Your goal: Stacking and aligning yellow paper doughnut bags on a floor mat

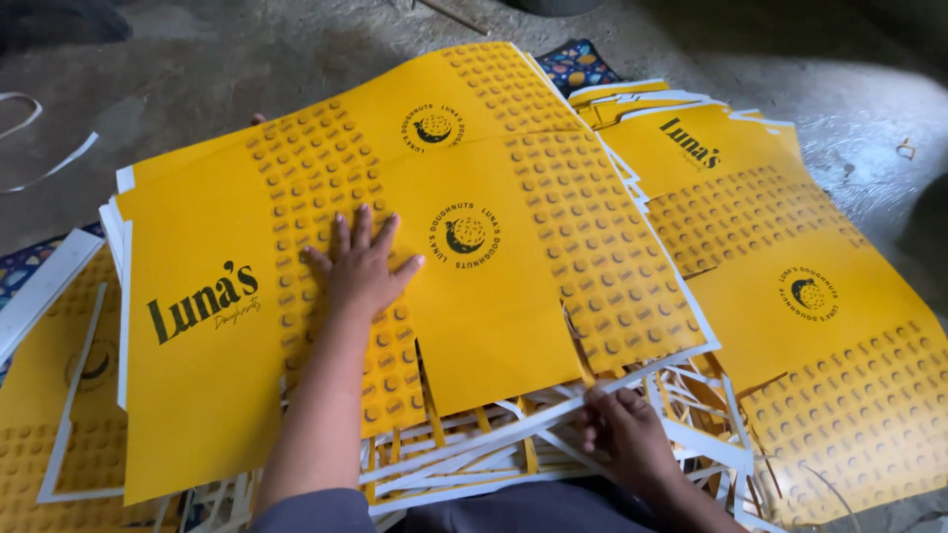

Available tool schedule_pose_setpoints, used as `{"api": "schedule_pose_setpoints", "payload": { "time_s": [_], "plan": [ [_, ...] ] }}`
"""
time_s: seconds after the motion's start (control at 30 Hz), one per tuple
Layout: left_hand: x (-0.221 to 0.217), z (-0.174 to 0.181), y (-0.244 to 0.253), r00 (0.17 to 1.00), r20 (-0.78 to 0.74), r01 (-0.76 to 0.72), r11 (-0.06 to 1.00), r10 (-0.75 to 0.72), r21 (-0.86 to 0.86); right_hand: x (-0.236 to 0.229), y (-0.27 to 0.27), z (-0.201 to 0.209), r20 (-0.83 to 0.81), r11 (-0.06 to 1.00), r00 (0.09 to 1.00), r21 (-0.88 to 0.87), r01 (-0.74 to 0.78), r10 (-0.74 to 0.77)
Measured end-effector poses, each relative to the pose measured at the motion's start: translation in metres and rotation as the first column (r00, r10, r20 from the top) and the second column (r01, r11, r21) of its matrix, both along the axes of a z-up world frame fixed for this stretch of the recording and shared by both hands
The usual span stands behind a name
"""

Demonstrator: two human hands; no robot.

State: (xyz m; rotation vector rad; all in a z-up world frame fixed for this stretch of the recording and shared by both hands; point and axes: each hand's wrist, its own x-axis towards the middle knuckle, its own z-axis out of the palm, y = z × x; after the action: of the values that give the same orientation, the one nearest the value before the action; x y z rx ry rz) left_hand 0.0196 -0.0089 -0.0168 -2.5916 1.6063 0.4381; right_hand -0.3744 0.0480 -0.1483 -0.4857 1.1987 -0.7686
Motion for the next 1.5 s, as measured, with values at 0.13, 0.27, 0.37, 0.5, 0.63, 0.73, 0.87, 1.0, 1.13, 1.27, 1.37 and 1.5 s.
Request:
{"api": "schedule_pose_setpoints", "payload": {
  "time_s": [0.13,0.27,0.37,0.5,0.63,0.73,0.87,1.0,1.13,1.27,1.37,1.5],
  "plan": [
    [0.012,0.008,0.004,0.999,0.037,0.035,0.997,-0.037,0.066,-0.012,0.014,-0.003,0.046,0.996,0.995,0.013,-0.086,0.086],
    [0.036,0.005,0.01,0.998,0.052,0.027,0.999,-0.029,0.034,-0.038,0.014,-0.001,0.057,0.954,0.955,0.054,-0.295,0.292],
    [0.043,0.019,0.019,1.0,0.03,-0.002,0.997,0.0,0.074,-0.065,0.003,0.019,0.003,0.956,0.961,0.105,-0.276,0.277],
    [0.047,0.016,0.012,0.997,0.053,-0.058,0.998,0.06,-0.036,-0.127,-0.025,-0.024,0.155,0.956,0.977,-0.276,-0.098,0.145],
    [0.015,-0.009,-0.026,0.984,0.177,0.01,0.988,0.018,-0.156,-0.1,-0.046,0.045,-0.111,0.948,0.992,-0.318,0.018,-0.057],
    [-0.033,-0.007,-0.047,0.99,0.136,0.068,0.971,-0.038,-0.229,-0.072,-0.062,0.071,-0.606,0.898,0.766,-0.186,-0.398,0.214],
    [-0.069,0.0,-0.056,0.996,0.038,0.089,0.985,-0.084,-0.149,-0.069,-0.071,0.037,-0.759,0.813,0.577,-0.111,-0.571,0.302],
    [-0.063,-0.008,-0.064,0.996,0.051,0.083,0.993,-0.079,-0.081,-0.082,-0.075,0.035,-0.766,0.82,0.616,-0.224,-0.527,0.187],
    [-0.061,-0.007,-0.068,0.995,0.061,0.084,0.995,-0.081,-0.053,-0.087,-0.072,0.046,-0.628,0.785,0.758,-0.377,-0.491,0.173],
    [-0.065,0.0,-0.068,0.997,0.034,0.075,0.997,-0.076,0.035,-0.092,-0.06,0.065,-0.575,0.752,0.768,-0.364,-0.55,0.283],
    [-0.071,0.002,-0.061,0.994,0.018,0.109,0.992,-0.11,0.057,-0.1,-0.045,0.057,-0.577,0.789,0.769,-0.321,-0.524,0.277],
    [-0.078,0.002,-0.052,0.988,0.02,0.151,0.987,-0.153,0.055,-0.111,-0.018,0.036,-0.526,0.827,0.805,-0.298,-0.476,0.274]
  ]
}}
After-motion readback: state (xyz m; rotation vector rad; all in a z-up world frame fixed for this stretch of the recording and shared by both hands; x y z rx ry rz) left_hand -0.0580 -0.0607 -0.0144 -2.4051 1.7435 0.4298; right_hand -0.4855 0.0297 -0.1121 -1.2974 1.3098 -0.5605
